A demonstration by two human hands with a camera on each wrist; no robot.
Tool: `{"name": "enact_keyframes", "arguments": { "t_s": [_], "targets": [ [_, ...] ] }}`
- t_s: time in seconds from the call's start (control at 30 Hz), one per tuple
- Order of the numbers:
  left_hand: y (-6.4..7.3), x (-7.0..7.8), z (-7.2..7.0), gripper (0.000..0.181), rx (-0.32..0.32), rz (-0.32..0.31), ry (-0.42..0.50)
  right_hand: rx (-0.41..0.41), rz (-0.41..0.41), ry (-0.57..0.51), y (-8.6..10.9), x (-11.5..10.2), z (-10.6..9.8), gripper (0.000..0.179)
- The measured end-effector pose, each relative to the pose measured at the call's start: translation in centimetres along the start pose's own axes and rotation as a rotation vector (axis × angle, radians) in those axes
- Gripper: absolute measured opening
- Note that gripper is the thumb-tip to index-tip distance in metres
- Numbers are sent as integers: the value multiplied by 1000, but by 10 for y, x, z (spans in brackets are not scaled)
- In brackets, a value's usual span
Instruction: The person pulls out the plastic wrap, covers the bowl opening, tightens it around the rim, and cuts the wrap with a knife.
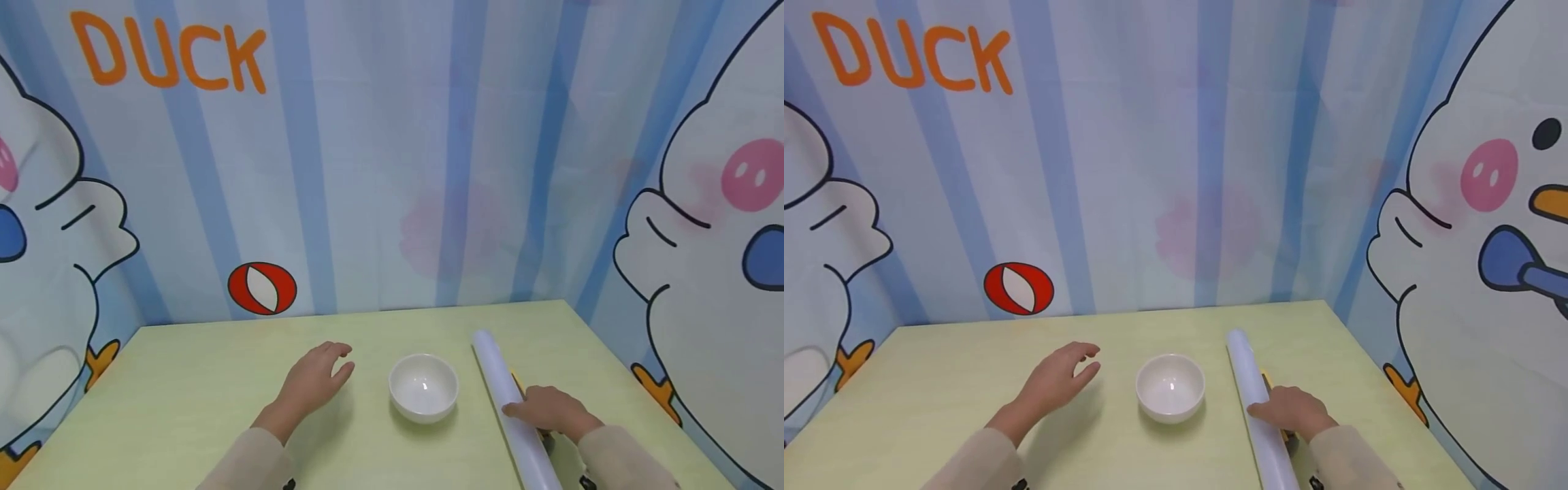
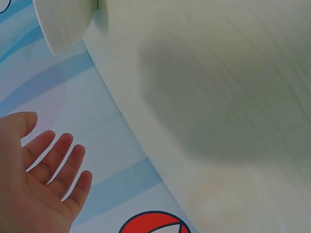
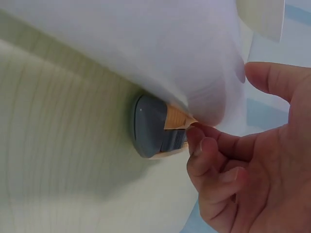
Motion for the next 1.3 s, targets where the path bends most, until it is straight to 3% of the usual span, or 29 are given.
{"name": "enact_keyframes", "arguments": {
  "t_s": [0.23, 0.53, 0.8, 1.07, 1.3],
  "targets": [
    [11, -8, 8, 28, -88, -24, 46, 3, -11, -108, 7, -6, 4, 44],
    [17, -10, 1, 28, -101, -43, 54, 74, -62, -72, 0, -26, 8, 61],
    [23, -16, 4, 29, -139, -55, 51, 92, -66, -191, -13, -39, 4, 32],
    [23, -25, 5, 27, -104, -70, 88, 127, -110, -177, -28, -59, -3, 29],
    [20, -29, 9, 28, -127, -62, 102, 153, -129, -130, -41, -77, -3, 26]
  ]
}}
Point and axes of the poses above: each hand's wrist, its own y-axis away from the middle knuckle, its own z-axis out of the palm, x = y × z, the point moved 7 cm from there along -y, towards the middle knuckle, and after that the axes turned 11 degrees about z, right-handed, at the moved point
